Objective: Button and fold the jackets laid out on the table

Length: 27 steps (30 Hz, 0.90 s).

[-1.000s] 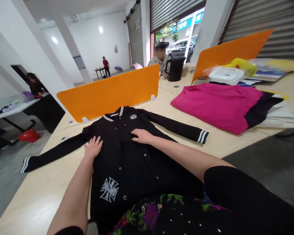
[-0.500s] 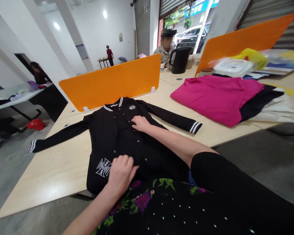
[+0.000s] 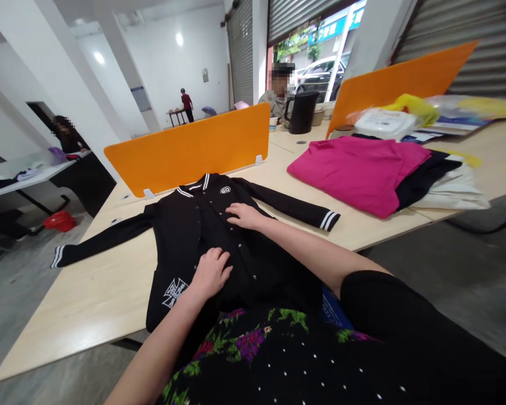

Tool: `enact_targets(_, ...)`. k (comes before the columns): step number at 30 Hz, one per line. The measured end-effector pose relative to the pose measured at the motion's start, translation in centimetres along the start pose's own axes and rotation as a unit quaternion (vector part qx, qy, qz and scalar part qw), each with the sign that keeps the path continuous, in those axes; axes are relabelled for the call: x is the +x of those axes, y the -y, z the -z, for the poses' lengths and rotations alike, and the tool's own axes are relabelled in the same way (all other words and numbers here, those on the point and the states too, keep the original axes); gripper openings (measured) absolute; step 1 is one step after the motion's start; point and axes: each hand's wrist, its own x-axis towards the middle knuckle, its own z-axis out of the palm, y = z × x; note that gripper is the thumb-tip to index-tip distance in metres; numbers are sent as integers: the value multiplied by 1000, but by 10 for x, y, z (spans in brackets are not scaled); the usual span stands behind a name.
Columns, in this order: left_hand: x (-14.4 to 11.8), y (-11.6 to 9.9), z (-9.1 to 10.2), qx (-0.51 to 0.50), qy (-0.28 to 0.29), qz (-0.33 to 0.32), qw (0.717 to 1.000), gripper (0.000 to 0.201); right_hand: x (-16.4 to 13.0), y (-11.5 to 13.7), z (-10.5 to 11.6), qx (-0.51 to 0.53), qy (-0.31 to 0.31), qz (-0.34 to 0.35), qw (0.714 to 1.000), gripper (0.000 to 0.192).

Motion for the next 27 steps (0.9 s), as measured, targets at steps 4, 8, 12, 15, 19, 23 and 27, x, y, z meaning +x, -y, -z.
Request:
enact_targets(4,-21,-10,9,-93,69,-59,991,14,25,-23,-20,-59,91,-44,993,58)
enact_targets(8,-34,6,26,-194,41,-54,979,22,35,-30,-29,-55,72,-44,995,58)
enact_targets(12,3,60,31,-83,-84,101,988,26,46,1,-28,-76,2,-74,994,54)
enact_targets(15,40,82,22,25,-20,230,973,34,57,29,-36,-115,-45,-82,989,46)
enact_targets(19,67,77,5,75,56,282,955,26,77,38,-43,-117,-23,-118,986,31)
enact_targets(23,72,70,-5,75,41,313,946,27,94,24,-36,-89,1,-165,982,30)
enact_targets(27,77,67,-9,76,13,312,947,31,101,22,-30,-56,-3,-175,983,29)
